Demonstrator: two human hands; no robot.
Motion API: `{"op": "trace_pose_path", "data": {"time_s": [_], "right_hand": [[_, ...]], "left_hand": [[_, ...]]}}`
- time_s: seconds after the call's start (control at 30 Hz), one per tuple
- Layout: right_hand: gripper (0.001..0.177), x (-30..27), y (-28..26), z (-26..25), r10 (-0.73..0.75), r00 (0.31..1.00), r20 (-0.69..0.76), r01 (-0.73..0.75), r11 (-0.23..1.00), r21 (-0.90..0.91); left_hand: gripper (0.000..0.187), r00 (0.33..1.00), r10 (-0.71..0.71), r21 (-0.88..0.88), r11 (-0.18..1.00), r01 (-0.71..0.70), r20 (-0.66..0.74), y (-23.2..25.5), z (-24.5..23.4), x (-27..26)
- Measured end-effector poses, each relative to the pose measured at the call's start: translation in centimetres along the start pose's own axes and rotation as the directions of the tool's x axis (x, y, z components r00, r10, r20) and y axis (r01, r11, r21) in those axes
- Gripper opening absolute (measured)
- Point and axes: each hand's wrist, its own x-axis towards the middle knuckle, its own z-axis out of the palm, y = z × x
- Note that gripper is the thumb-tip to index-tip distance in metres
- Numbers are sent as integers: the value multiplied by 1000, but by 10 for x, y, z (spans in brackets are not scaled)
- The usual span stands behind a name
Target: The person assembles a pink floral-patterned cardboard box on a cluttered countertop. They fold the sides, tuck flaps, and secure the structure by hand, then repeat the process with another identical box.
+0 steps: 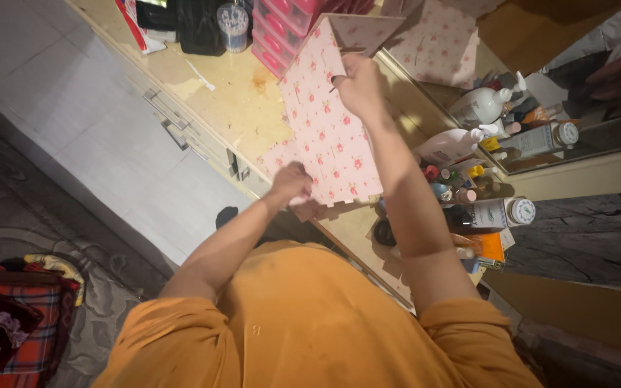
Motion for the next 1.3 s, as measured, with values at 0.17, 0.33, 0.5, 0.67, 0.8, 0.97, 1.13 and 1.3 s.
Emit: {"op": "trace_pose_path", "data": {"time_s": [0.17, 0.33, 0.5, 0.67, 0.8, 0.97, 1.13, 1.3], "right_hand": [[22, 8, 10, 9, -116, 993, -8, 116, 993, 25], [16, 6, 28, 21, -243, 970, -30, 243, 970, 6], [17, -7, 33, 18, -349, 936, -45, 343, 934, -99], [18, -10, 22, 19, -202, 978, 43, 192, 966, 176], [22, -13, 11, 18, -119, 990, 81, 99, 970, 221], [22, -21, -5, 19, -180, 983, 45, 162, 952, 261], [21, -26, -3, 23, -162, 987, 13, 161, 985, 68], [19, -26, 7, 39, -158, 987, 2, 158, 986, 46]], "left_hand": [[24, 955, 205, 214, 944, -251, 214, 13, -20, 1], [28, 992, 121, -380, 919, -102, 25, 65, -99, 86], [18, 993, 89, -279, 954, -107, -77, 107, -127, 178], [18, 983, 103, 75, 990, -116, 153, 133, -124, 205], [21, 988, 71, 177, 980, -95, 135, 154, -125, 194], [23, 982, 98, 317, 937, -145, 160, 175, -123, 183], [29, 987, 60, 243, 965, -96, 151, 174, -126, 179], [28, 982, 13, 281, 957, -67, 188, 173, -128, 182]]}}
